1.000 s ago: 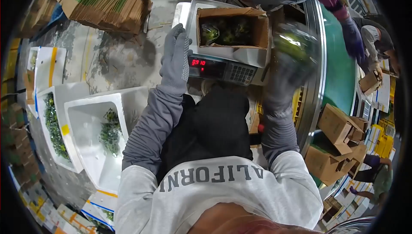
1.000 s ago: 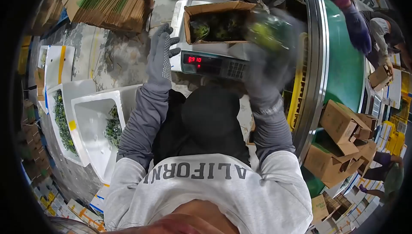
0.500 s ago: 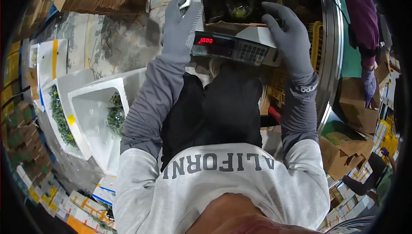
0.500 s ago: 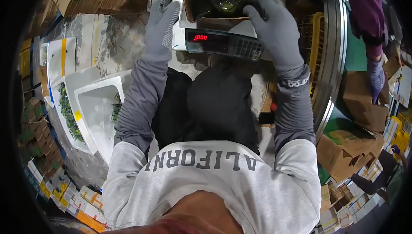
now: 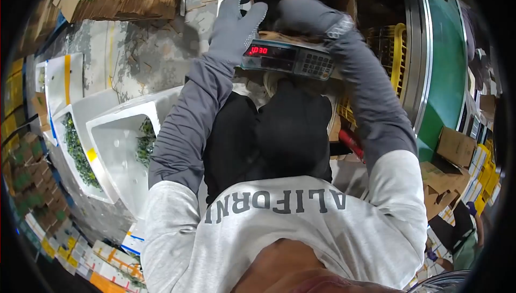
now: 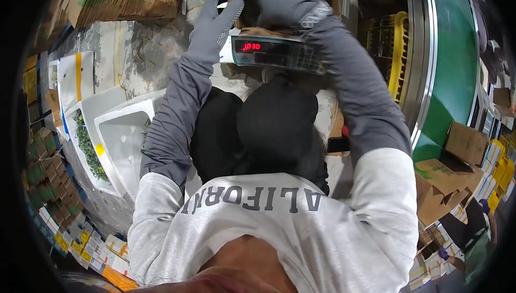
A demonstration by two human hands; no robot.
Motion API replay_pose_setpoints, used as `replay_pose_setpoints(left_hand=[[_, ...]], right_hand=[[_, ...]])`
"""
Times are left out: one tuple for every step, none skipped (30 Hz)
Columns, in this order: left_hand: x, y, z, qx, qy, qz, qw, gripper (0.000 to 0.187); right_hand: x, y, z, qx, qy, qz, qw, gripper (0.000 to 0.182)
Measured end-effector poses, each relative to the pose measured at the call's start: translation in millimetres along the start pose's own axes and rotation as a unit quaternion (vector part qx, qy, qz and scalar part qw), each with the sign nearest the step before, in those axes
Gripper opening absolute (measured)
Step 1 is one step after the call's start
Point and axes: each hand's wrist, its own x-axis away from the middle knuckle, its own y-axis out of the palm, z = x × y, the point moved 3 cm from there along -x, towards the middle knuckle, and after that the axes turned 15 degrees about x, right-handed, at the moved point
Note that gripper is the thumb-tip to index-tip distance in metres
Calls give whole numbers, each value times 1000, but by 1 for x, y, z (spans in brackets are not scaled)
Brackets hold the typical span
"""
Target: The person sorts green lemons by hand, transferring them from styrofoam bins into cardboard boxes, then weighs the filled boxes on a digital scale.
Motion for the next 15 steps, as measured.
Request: replay_pose_setpoints(left_hand=[[-1, 0, 1, -30, 7, 4, 1000, 58], [-5, 0, 3, 2, 6, 0, 1000, 56], [-3, -1, 4, 33, -1, -7, 999, 55], [-3, -1, 6, 64, -5, -17, 998, 53], [-3, -1, 11, 34, 29, -24, 999, 54], [0, -2, 15, 5, 61, -29, 998, 56], [0, -3, 15, 97, 12, -39, 994, 58], [0, -5, 13, 188, -39, -47, 980, 60], [-2, -11, 7, 239, -79, -56, 966, 62], [-2, -19, 0, 287, -120, -68, 948, 64], [-4, -24, -8, 332, -158, -81, 926, 66], [-9, -25, -17, 315, -145, -86, 934, 69], [-15, -24, -29, 297, -131, -91, 941, 72], [-23, -21, -41, 280, -119, -97, 948, 75], [-33, -15, -49, 279, -142, -110, 943, 86]], right_hand=[[-7, 1, -11, -13, -111, 111, 987, 36], [-15, 5, -9, 2, -64, 109, 992, 33], [-13, 6, -9, 26, -76, 90, 993, 31], [-10, 6, -7, 49, -84, 73, 993, 30], [-1, 3, 0, 28, -79, 81, 993, 29], [19, -6, 2, 7, -76, 87, 993, 28], [40, -18, 10, -96, -102, 91, 986, 29], [60, -29, 24, -197, -130, 94, 967, 30], [80, -34, 43, -239, -131, 135, 953, 29], [98, -35, 65, -283, -132, 175, 934, 28], [110, -24, 93, -353, -63, 160, 920, 31], [120, -9, 122, -417, 6, 147, 897, 34], [123, 0, 133, -479, 74, 133, 865, 37], [119, 11, 137, -476, 73, 138, 865, 42], [112, 17, 132, -474, 73, 143, 866, 47]])
